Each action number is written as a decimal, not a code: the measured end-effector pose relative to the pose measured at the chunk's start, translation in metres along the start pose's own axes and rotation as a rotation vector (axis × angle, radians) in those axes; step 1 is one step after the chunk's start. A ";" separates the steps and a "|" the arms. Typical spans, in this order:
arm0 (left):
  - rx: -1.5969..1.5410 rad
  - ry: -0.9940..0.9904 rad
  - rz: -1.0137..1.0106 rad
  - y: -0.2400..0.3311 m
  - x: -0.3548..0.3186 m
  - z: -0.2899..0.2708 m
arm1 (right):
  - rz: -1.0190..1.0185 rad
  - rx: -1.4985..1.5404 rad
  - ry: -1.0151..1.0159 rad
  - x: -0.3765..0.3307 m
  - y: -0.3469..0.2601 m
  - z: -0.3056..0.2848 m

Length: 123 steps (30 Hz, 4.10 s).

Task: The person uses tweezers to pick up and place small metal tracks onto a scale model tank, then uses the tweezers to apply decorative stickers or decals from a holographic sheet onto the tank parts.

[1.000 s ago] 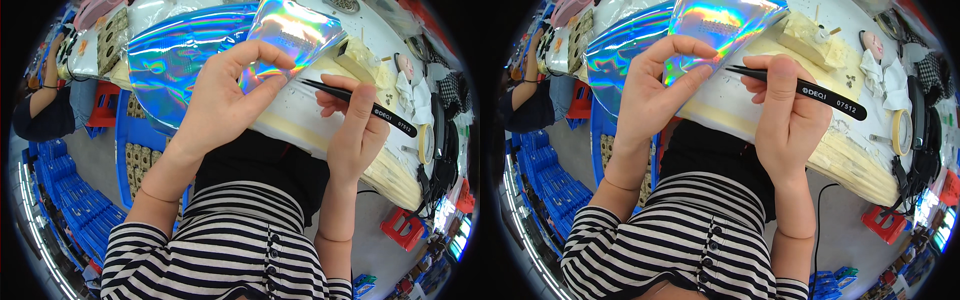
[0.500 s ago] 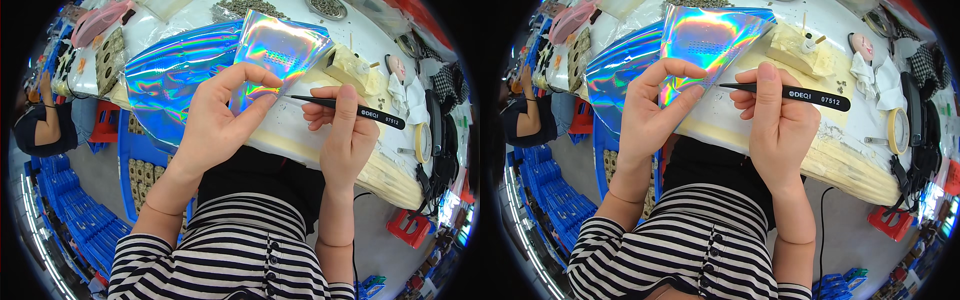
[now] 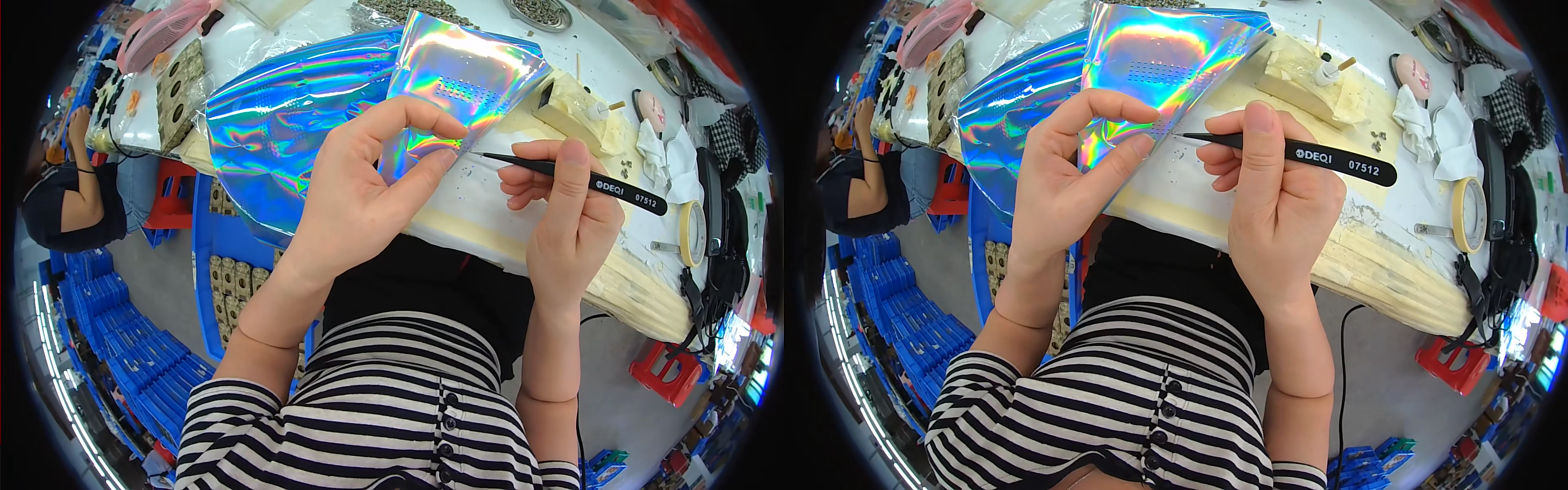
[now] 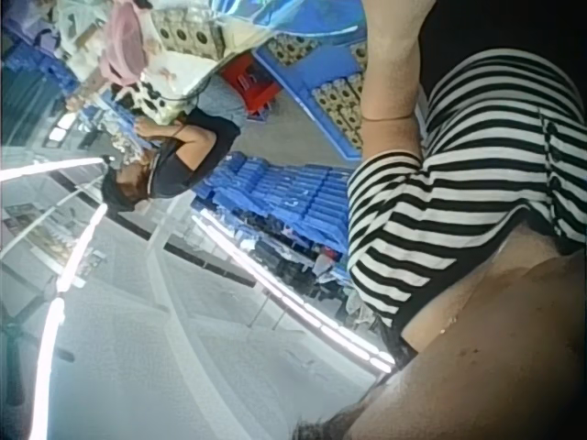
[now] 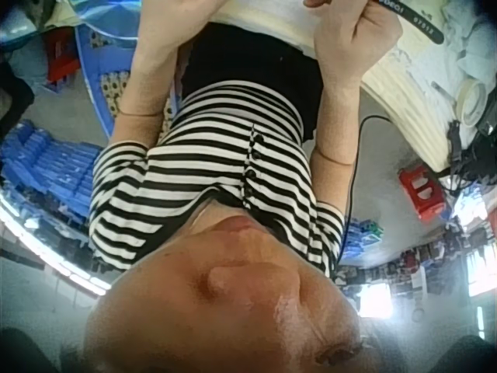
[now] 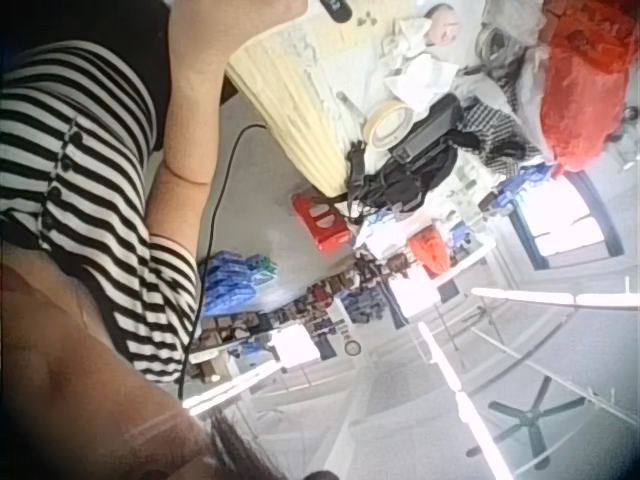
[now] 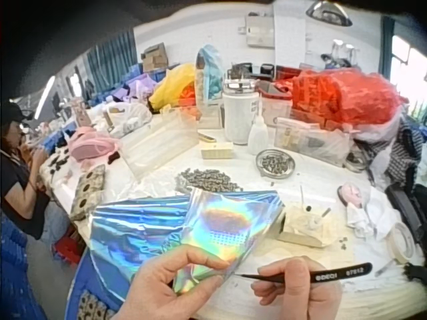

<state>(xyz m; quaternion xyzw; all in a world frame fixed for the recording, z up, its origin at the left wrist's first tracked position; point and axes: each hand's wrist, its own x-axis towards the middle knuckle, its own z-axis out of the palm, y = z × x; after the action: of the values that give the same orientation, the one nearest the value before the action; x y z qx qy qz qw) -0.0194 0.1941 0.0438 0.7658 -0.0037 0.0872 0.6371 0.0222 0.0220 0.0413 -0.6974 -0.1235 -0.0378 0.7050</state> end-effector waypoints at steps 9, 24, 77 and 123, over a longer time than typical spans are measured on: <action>-0.053 0.046 -0.015 0.003 0.000 0.003 | -0.028 -0.117 0.009 -0.001 -0.004 0.002; 0.014 -0.002 0.044 0.000 0.001 0.000 | -0.028 -0.105 -0.019 -0.002 -0.003 0.002; 0.003 -0.001 0.055 -0.001 0.000 -0.001 | -0.156 -0.247 0.009 -0.006 -0.001 0.003; 0.047 0.002 0.089 -0.002 0.002 -0.002 | -0.169 -0.238 -0.006 -0.004 0.002 0.004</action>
<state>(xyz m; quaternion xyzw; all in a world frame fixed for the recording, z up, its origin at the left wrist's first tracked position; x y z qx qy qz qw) -0.0175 0.1967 0.0425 0.7795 -0.0354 0.1163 0.6145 0.0185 0.0255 0.0388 -0.7632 -0.1785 -0.1090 0.6114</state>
